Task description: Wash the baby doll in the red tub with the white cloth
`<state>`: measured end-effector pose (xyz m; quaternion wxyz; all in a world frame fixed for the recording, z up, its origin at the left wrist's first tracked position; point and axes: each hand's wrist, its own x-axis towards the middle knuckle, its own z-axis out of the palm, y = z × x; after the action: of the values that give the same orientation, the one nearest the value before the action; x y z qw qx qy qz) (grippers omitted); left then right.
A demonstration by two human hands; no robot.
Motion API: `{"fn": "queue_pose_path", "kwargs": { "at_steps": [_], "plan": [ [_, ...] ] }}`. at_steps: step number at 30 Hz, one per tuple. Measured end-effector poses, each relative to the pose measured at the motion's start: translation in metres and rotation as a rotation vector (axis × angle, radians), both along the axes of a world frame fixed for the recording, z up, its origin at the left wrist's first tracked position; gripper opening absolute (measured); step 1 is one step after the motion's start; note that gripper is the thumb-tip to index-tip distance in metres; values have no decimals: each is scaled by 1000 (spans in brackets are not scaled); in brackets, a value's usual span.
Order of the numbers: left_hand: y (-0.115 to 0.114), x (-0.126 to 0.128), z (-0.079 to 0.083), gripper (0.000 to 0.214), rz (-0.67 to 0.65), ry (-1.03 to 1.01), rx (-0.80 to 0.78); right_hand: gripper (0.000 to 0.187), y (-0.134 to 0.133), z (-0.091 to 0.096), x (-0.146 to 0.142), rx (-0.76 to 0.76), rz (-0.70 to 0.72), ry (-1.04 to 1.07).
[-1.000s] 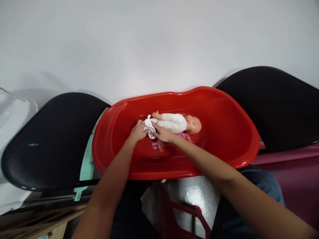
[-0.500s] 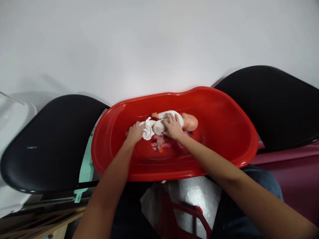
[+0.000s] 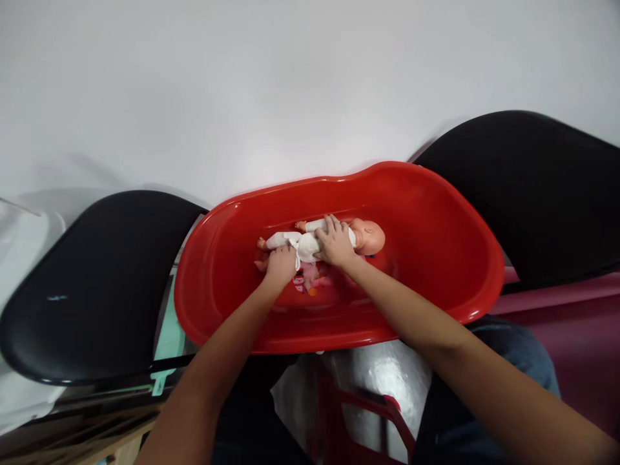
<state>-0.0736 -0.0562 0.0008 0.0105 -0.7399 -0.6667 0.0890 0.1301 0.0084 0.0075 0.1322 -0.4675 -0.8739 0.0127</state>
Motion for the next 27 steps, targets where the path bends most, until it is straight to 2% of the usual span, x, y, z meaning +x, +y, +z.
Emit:
{"fn": "queue_pose_path", "kwargs": {
  "at_steps": [2, 5, 8, 15, 18, 20, 25, 27],
  "plan": [
    [-4, 5, -7, 48, 84, -31, -34, 74, 0, -1, 1, 4, 1, 7],
    [-7, 3, -13, 53, 49, -24, -31, 75, 1, -2, 2, 3, 29, 13],
    [-5, -7, -15, 43, 44, 13, -98, 69, 1, -3, 3, 5, 63, 7],
    [-6, -46, -22, 46, 297, 108, -117, 64, 0, -4, 6, 14, 84, 29],
    [-10, -50, -21, 46, 361, 80, -188, 61, -1, -5, 6, 28, 81, 37],
    [-8, -43, -19, 45, 320, 52, -202, 60, -1, -6, 6, 34, 81, 36],
    [6, -13, -14, 45, 78, -16, -116, 62, 1, -6, 7, 26, 92, 18],
    [11, -10, -14, 44, 59, -27, -133, 63, 2, -6, 8, 16, 97, 12]
  ]
}}
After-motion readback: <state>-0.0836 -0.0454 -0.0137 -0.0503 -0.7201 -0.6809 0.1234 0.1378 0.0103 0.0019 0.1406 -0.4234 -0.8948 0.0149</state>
